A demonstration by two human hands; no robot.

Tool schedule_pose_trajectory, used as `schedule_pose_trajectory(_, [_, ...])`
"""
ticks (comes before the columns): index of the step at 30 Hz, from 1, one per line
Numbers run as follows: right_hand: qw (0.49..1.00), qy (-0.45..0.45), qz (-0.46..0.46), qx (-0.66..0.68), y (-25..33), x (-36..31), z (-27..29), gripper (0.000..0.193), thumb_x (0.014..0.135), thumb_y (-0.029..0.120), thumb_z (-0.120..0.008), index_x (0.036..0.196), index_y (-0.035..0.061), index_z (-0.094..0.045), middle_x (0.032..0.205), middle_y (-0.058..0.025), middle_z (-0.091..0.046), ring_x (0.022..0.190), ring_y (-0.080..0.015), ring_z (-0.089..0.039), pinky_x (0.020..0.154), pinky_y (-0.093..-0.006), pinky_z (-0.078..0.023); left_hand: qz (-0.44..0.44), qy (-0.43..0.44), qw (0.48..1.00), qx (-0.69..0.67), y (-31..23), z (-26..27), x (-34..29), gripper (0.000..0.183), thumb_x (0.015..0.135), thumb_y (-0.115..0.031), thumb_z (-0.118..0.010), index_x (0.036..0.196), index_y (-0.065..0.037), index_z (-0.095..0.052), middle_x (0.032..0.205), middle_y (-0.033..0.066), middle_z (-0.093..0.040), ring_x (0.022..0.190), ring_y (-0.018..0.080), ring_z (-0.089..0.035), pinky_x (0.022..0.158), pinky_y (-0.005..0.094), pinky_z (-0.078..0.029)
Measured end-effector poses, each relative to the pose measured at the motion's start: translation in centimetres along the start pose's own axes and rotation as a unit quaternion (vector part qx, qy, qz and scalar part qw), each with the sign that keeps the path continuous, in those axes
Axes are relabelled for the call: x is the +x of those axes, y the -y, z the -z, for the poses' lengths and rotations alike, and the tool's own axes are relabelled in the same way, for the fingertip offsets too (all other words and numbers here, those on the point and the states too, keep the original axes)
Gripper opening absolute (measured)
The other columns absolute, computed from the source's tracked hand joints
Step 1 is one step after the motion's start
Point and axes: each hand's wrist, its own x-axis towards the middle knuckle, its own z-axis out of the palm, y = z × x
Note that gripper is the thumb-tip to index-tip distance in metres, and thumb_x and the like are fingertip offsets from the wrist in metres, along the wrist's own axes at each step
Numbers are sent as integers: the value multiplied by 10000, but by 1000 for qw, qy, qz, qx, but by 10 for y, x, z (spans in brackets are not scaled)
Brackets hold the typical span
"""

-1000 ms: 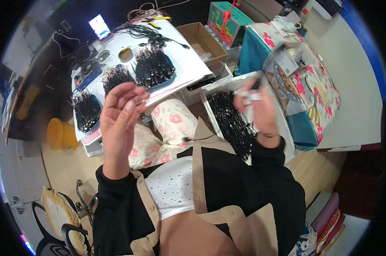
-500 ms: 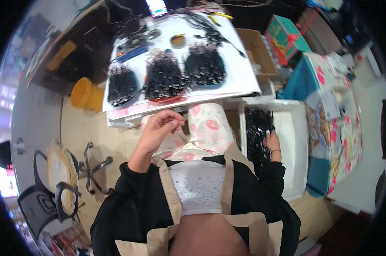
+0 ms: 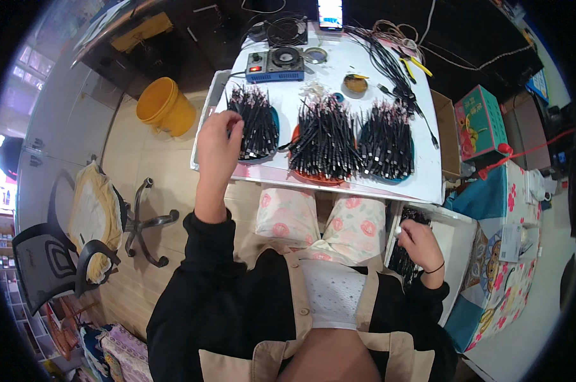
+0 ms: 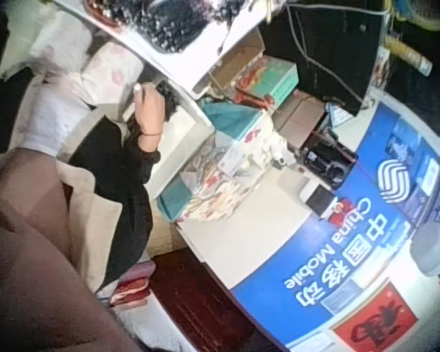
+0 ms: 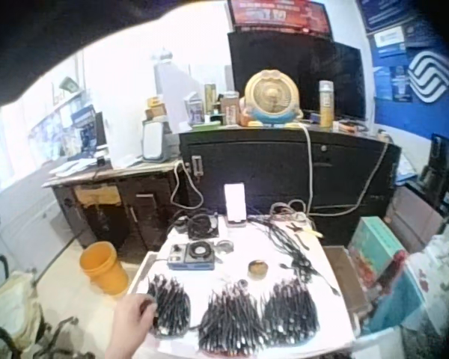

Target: The person sits on the floor and repeatedly picks up black cables, attaches small white connectors to their ends, and places the finished units into trays on a low table. The person handles the cables one at a time, using both hands to fit the connectors.

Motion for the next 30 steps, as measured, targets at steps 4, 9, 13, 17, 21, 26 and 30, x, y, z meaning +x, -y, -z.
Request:
schedule_pose_trajectory(4, [990,29,139,-10,88,59,26,144,874,150,-585,886,7,-577,753,-188,-599,697,-368,-596,623,-415,-463,-45,109,989,91,9,-22,29,122,759,-92,-697,783,6,-626,760,179,-604,774,337,-607,687,422,-477])
schedule_pose_trajectory(9, [956,19,291,-34,143,146,30,122,865,134,-587,881,13,-577,772,-160,-604,724,-341,-604,647,-407,-473,-87,133,960,232,4,-47,31,83,730,-82,-669,759,-6,-649,793,168,-630,793,339,-623,700,410,-509])
schedule_pose_trajectory(13, [928,29,352,-123,162,206,2,132,828,154,-619,867,28,-625,801,-151,-638,779,-353,-624,702,-435,-500,-55,166,949,264,7,-55,27,165,747,-132,-716,772,-4,-616,801,167,-619,804,344,-613,713,430,-492])
schedule_pose_trajectory(17, [910,75,343,-222,179,244,-32,125,766,154,-659,805,37,-681,829,-166,-659,826,-353,-646,735,-438,-522,-52,148,954,255,11,-58,23,48,715,-20,-609,744,-5,-645,800,169,-638,785,326,-634,678,397,-523])
schedule_pose_trajectory(21, [890,117,324,-299,191,260,-49,92,732,101,-651,780,40,-701,862,-163,-637,846,-351,-628,770,-431,-506,4,133,977,166,15,-50,29,76,755,-74,-644,749,2,-635,793,182,-626,790,345,-626,704,428,-512])
schedule_pose_trajectory(26, [886,151,327,-294,197,263,-56,91,705,91,-680,773,34,-697,857,-160,-634,842,-348,-631,760,-417,-507,4,21,1000,-12,10,-26,29,157,759,-105,-718,756,5,-606,749,139,-592,704,312,-587,654,405,-474])
schedule_pose_trajectory(30, [880,229,337,-245,190,265,-48,106,726,92,-685,810,27,-689,812,-157,-642,827,-341,-628,748,-409,-495,110,-14,978,-179,3,-9,15,92,804,-52,-692,814,10,-624,707,66,-555,628,142,-538,606,260,-443])
